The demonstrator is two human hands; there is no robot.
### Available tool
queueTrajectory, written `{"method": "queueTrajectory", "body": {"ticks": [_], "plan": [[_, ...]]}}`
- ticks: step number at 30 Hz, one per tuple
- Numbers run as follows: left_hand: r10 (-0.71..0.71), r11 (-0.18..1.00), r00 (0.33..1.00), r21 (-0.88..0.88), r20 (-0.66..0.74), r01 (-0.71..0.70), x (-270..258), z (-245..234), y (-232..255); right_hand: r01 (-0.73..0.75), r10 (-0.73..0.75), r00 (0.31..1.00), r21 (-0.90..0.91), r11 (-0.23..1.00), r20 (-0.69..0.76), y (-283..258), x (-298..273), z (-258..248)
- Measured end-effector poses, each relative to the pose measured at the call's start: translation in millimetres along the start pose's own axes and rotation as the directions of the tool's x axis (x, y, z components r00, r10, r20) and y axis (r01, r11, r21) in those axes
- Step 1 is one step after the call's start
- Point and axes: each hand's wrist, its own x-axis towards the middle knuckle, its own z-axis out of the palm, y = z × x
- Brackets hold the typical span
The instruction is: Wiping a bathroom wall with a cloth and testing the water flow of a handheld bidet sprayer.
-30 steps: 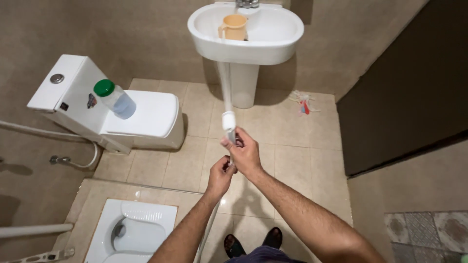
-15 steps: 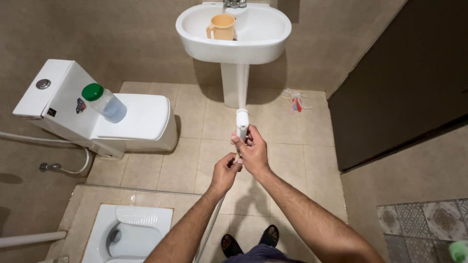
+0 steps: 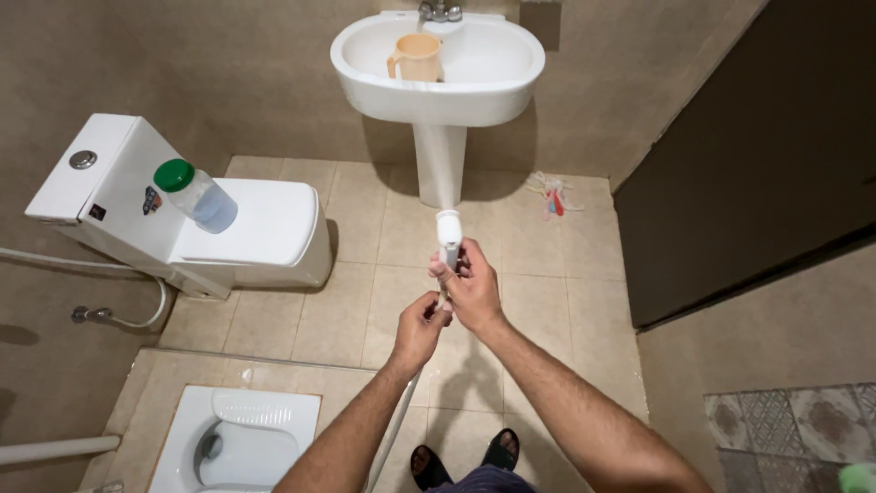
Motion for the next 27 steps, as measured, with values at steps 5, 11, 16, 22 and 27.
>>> {"method": "queueTrajectory", "body": {"ticks": [5, 11, 16, 22, 27], "plan": [[-0.069, 0.997, 0.996, 0.029, -0.056, 0.07, 3, -7, 2, 0.035, -0.036, 0.997, -0.012, 0.999, -0.063, -1, -1, 6], [-0.036, 0.999, 0.997, 0.025, -0.067, 0.038, -2, -10, 8, 0.058, -0.059, 0.998, -0.02, 0.998, -0.017, -5, -4, 12], [-0.06, 0.998, 0.996, -0.006, -0.06, 0.059, -1, -10, 0, 0.03, -0.031, 1.0, -0.055, 0.998, -0.005, -11, -4, 11], [-0.061, 0.998, 0.997, 0.011, -0.048, 0.061, -3, -5, 4, -0.042, 0.041, 0.997, -0.012, 0.999, -0.058, -5, -9, 5], [-0.088, 0.996, 0.996, -0.006, -0.01, 0.088, -1, 2, 20, 0.045, -0.047, 0.967, -0.013, 0.999, -0.251, -3, -14, -1]]}}
